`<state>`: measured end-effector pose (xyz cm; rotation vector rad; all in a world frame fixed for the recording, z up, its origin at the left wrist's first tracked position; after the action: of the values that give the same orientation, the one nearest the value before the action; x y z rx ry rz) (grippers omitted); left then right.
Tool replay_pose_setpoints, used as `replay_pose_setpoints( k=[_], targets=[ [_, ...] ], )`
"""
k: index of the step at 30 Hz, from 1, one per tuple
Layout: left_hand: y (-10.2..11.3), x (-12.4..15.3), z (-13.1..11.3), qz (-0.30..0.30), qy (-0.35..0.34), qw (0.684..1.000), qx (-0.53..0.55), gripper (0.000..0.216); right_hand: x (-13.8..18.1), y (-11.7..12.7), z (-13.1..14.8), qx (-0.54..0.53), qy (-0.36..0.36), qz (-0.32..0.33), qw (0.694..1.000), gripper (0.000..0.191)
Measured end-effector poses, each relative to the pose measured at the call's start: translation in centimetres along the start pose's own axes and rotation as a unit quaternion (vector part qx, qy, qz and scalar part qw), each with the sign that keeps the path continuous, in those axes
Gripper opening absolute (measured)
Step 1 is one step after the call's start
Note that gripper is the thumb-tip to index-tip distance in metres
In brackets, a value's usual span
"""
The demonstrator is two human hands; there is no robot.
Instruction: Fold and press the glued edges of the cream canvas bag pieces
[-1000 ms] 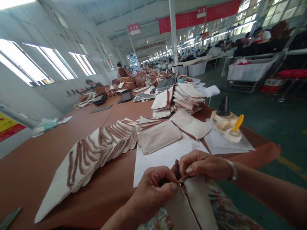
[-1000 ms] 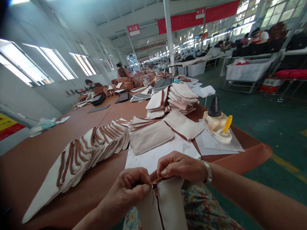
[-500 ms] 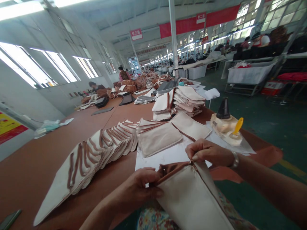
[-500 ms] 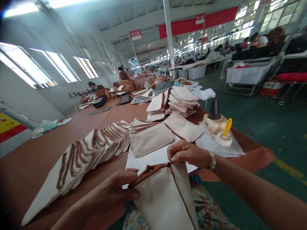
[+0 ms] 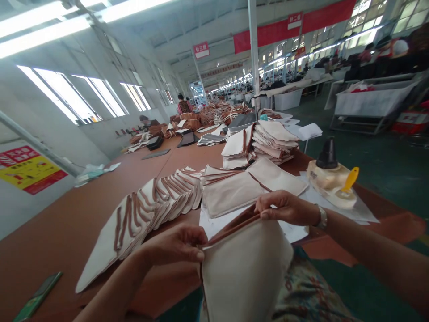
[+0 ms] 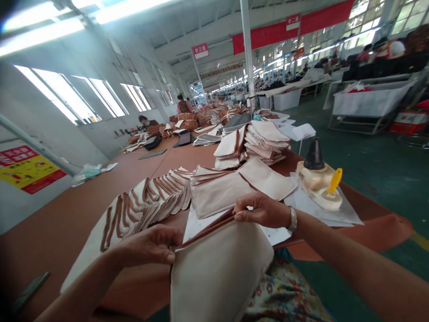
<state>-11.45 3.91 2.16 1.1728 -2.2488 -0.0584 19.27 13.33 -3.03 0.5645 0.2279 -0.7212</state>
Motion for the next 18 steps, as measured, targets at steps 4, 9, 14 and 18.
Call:
replay_pose_setpoints(
  k=[4,9,14,18],
  targets=[
    [-2.7,0.5,-3.1,-0.046,-0.098,0.993,0.042,0.031,-0.7,-0.2,0.3,0.054,-0.019,0.009,0.998,0.033],
    [-6.6,-1.3,-7.4,-0.121,-0.149,0.979,0.064,0.026,-1.9,-3.1,5.9,-0.037,-0.007,0.077,0.996,0.039],
    [-8.2,-3.5,-4.3,-0.091,-0.063,0.976,0.188,0.046,0.2,-4.8,5.8,-0.094,-0.038,0.052,0.993,0.039],
    [-9.3,-4.0,-2.5,-0.051,-0.046,0.963,0.262,0.042,2.0,-4.6,5.0,-0.085,-0.065,0.028,0.994,0.033]
  ],
)
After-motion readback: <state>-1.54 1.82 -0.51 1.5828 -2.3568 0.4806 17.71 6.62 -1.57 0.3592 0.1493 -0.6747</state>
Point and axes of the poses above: each hand's wrist, its own x-axis away from the middle knuckle, its own y-axis out of the back of the hand, z = x × y, the point moved 2 cm from there along -x, towards the middle knuckle, and after that the axes turned 5 degrees about -z, right-handed, at the moved point
